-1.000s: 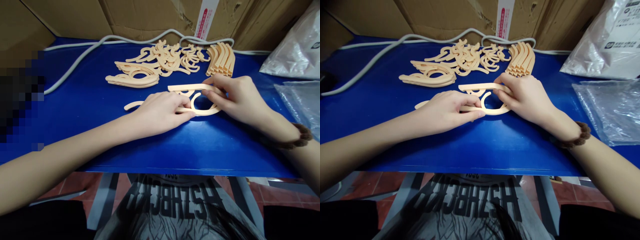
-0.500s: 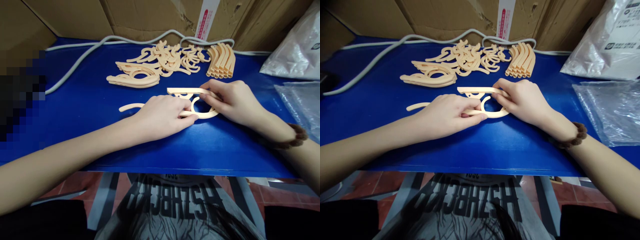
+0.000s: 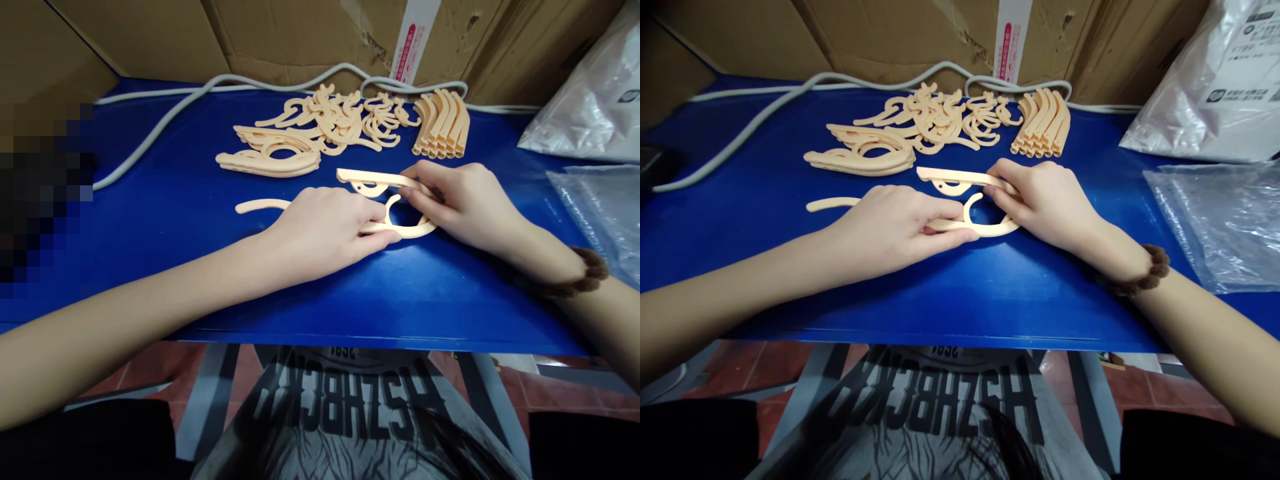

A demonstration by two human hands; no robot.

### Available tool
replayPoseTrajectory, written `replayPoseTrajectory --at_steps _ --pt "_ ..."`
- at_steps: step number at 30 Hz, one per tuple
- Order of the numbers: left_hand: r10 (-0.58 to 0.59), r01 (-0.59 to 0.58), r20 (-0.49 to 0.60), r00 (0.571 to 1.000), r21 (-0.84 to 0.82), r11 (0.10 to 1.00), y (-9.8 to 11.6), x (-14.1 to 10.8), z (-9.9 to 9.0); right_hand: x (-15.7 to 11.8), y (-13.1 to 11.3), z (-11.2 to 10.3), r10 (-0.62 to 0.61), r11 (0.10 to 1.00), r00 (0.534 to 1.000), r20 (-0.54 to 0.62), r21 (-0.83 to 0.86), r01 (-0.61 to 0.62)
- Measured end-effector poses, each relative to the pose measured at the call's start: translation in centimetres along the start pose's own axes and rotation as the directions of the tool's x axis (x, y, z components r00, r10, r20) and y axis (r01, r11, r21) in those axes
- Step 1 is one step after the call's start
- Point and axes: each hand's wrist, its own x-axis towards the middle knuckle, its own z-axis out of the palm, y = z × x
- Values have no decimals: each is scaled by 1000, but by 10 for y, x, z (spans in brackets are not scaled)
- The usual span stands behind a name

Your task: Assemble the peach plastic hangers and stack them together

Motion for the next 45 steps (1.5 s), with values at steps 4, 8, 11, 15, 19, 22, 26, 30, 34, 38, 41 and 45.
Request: replayPoseTrajectory --at_steps 4,8,11,15,19,22,26,30,34,38,41,45 --pt "24 -24 -3 1000 -70 997 -5 3 3 1 2 1 -6 1000 1000 -13 25 6" --pt "-15 11 -24 1000 -178 984 -10 6 6 -1 -1 -4 6 996 992 -125 93 5" --pt "-33 46 41 999 -363 931 -11 5 6 -6 -7 -10 -31 994 962 -272 91 58" --pt "29 44 127 992 -537 842 -8 1 4 -13 -16 -16 -71 992 936 -345 74 102" --pt "32 40 152 988 -444 895 -2 -2 4 -16 -16 -14 -143 987 915 -377 12 160" --pt "10 41 140 990 -352 935 0 -1 5 -18 -12 -10 -161 987 919 -360 -60 149" --pt "36 7 117 993 -345 938 -5 0 5 -20 -10 -9 -173 982 929 -329 -135 135" --pt "98 -87 35 995 -240 967 -11 2 7 -19 -15 -15 -101 986 953 -285 -157 58" --pt "110 -110 9 994 -23 994 -11 4 7 -15 -18 -21 -17 986 987 -161 -168 -10" --pt "133 -133 10 991 123 983 -8 4 7 -10 -13 -24 -24 991 994 -107 -132 10" --pt "154 -153 10 988 212 965 -8 4 10 -8 -8 -26 -23 996 997 -71 -89 17" --pt "212 -198 -25 977 267 943 -12 3 12 -5 -1 -29 -17 997 998 -57 -78 12"
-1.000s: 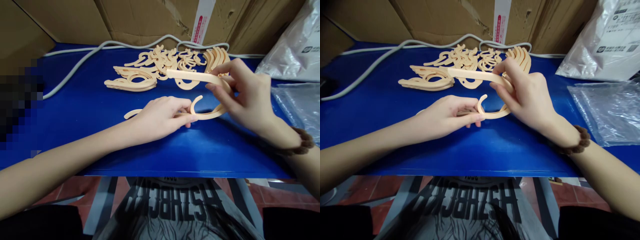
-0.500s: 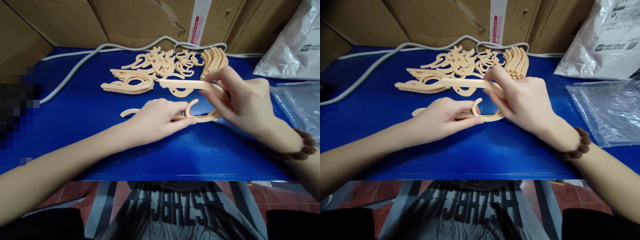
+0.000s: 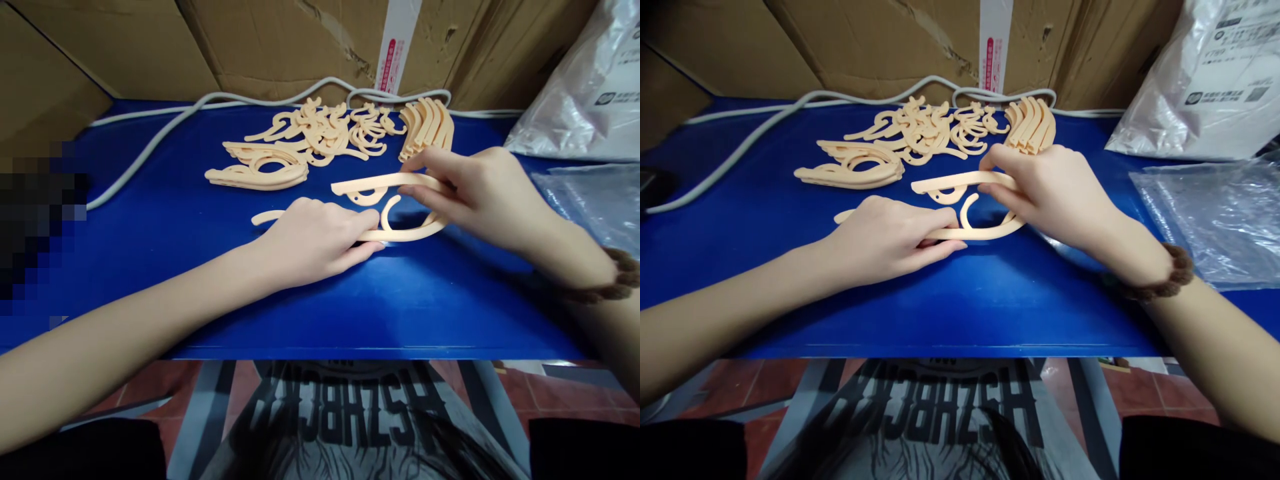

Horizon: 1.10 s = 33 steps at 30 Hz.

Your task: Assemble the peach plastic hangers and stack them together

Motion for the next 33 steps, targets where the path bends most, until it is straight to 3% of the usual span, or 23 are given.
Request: replayPoseTrajectory --at_steps 8,12,15,17,21,26,30,33 --pt "55 -56 -35 998 -27 998 -14 -2 -5 6 22 -3 -56 996 995 83 -58 61" --pt "184 -183 -48 982 18 983 -17 -1 -4 7 23 -5 63 987 995 73 -156 -50" --pt "294 -295 -82 952 1 955 -16 0 -1 7 22 -7 124 973 992 -20 -196 -126" --pt "309 -317 -153 939 -30 948 -15 1 2 7 20 -7 180 960 981 -72 -206 -191" --pt "189 -225 -267 945 -112 968 -18 1 6 8 14 -9 310 934 945 -104 -151 -323" --pt "73 -118 -250 966 -172 978 -29 -2 11 10 8 -7 418 904 890 -182 -20 -428" --pt "85 -137 -277 957 -177 974 -29 -1 14 13 10 -1 487 868 830 -271 41 -495" --pt "130 -185 -274 953 -187 965 -24 -1 13 14 13 5 555 830 767 -322 273 -486"
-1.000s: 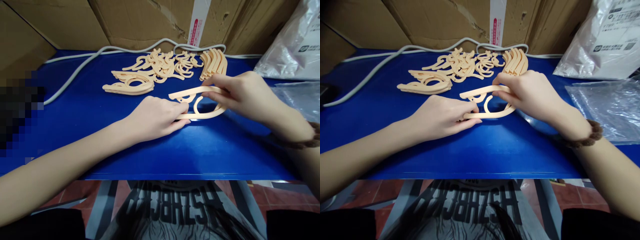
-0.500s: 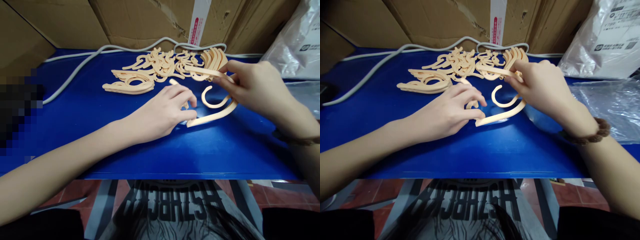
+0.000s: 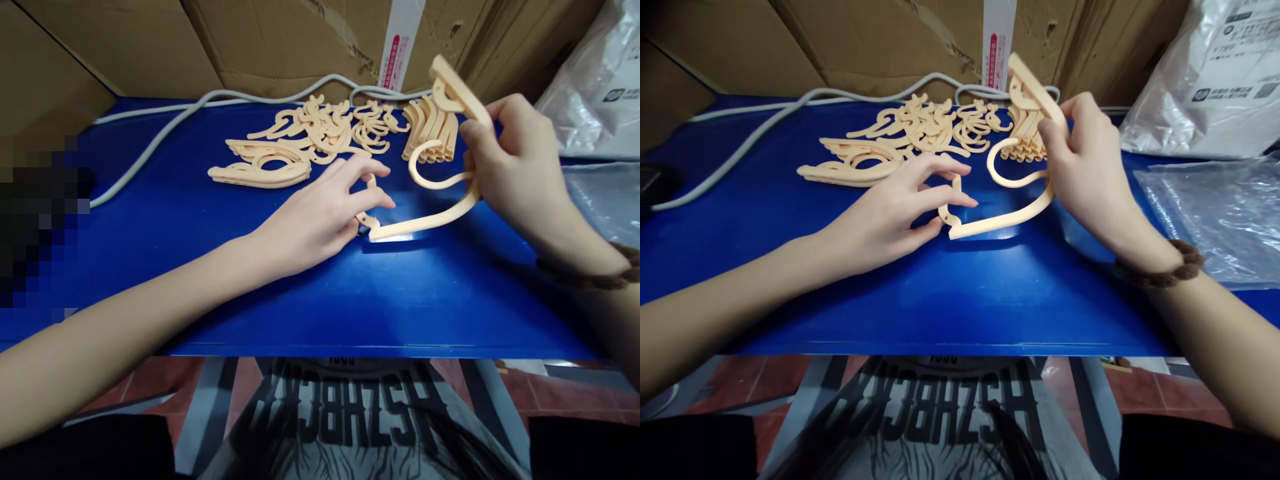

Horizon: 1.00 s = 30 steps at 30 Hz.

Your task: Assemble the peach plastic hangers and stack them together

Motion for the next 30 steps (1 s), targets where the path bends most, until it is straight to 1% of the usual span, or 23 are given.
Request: replayPoseTrajectory --at_steps 2,3,5,7,10,12,15,17,20,24,26,28,30 --pt "34 -33 19 999 -48 998 3 1 0 -1 1 3 67 980 998 -18 187 -63" --pt "54 -52 14 998 -79 996 5 1 0 -2 0 5 87 964 996 -23 254 -79" --pt "80 -80 -7 997 -136 988 8 1 0 -5 -3 8 117 937 993 -28 335 -101" --pt "81 -83 -16 997 -171 982 9 1 0 -6 -5 11 141 916 990 -30 383 -119" --pt "34 -25 37 999 -207 978 11 1 0 -5 -3 17 143 888 989 -32 446 -114" --pt "15 -2 58 998 -230 973 12 2 -1 -3 1 22 149 882 989 -9 453 -129" --pt "58 -38 71 996 -258 965 15 2 -2 0 7 26 180 874 983 36 453 -177" --pt "100 -71 90 991 -280 957 17 2 -2 -1 9 27 144 880 989 39 453 -146" --pt "149 -111 113 982 -288 951 20 2 0 -5 11 27 37 900 999 27 434 -45" --pt "229 -204 91 969 -224 953 19 0 5 -11 16 28 -117 921 993 26 377 99" --pt "249 -229 90 964 -186 956 18 0 6 -11 19 29 -176 927 984 21 340 159" --pt "226 -209 113 968 -142 967 18 0 6 -11 20 29 -213 936 975 69 301 184" --pt "194 -180 143 970 -108 978 18 0 4 -12 19 27 -247 946 958 147 249 206"
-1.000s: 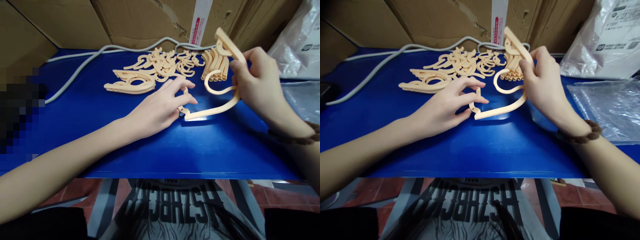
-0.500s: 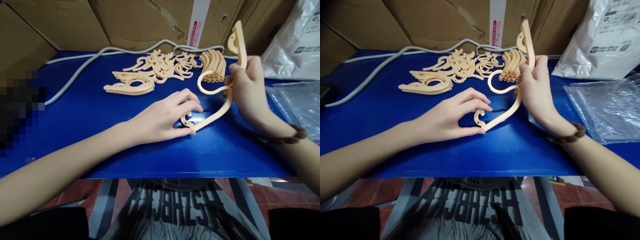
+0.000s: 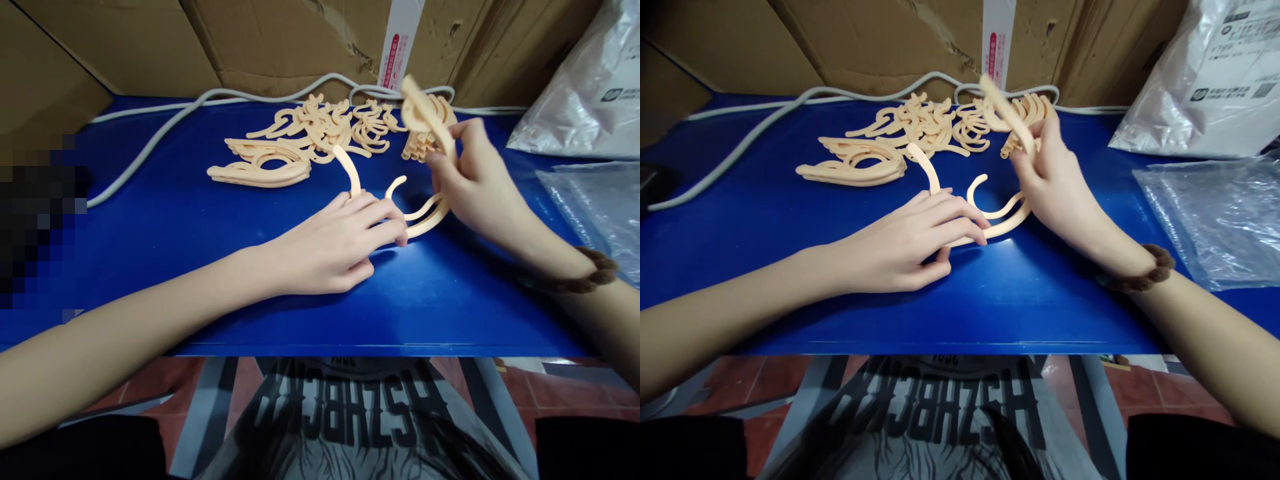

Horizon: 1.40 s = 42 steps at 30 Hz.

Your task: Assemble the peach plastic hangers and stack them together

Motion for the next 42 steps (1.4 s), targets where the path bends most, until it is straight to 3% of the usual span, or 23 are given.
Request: replayPoseTrajectory --at_steps 3,6,14,20,25,27,31,35,38,42 --pt "-9 9 5 1000 11 1000 1 0 -2 -3 -8 -2 -28 1000 990 140 -8 30" --pt "6 -5 -25 1000 19 1000 0 0 -4 -7 -15 -3 -42 993 965 260 115 12" --pt "-12 18 -107 994 52 999 -11 -1 -4 -5 -18 -4 -29 893 902 431 417 -170" --pt "6 2 -109 994 65 998 -11 0 -4 2 -14 -13 -124 873 834 537 459 -166" --pt "-14 24 -139 990 71 997 -11 1 -3 5 -16 -19 -169 897 747 643 414 -153" --pt "-5 22 -180 984 89 996 -14 0 -2 5 -18 -19 -153 902 770 619 405 -147" --pt "-24 54 -230 973 127 990 -21 -1 -3 3 -18 -16 -52 890 865 500 416 -187" --pt "-41 65 -231 972 96 993 -27 -2 -3 0 -17 -10 92 872 941 326 430 -234" --pt "-26 44 -220 975 77 996 -27 -2 -2 -3 -18 -5 145 851 970 193 475 -222" --pt "-16 33 -197 980 85 996 -18 0 -2 -5 -18 -1 128 870 983 133 461 -176"
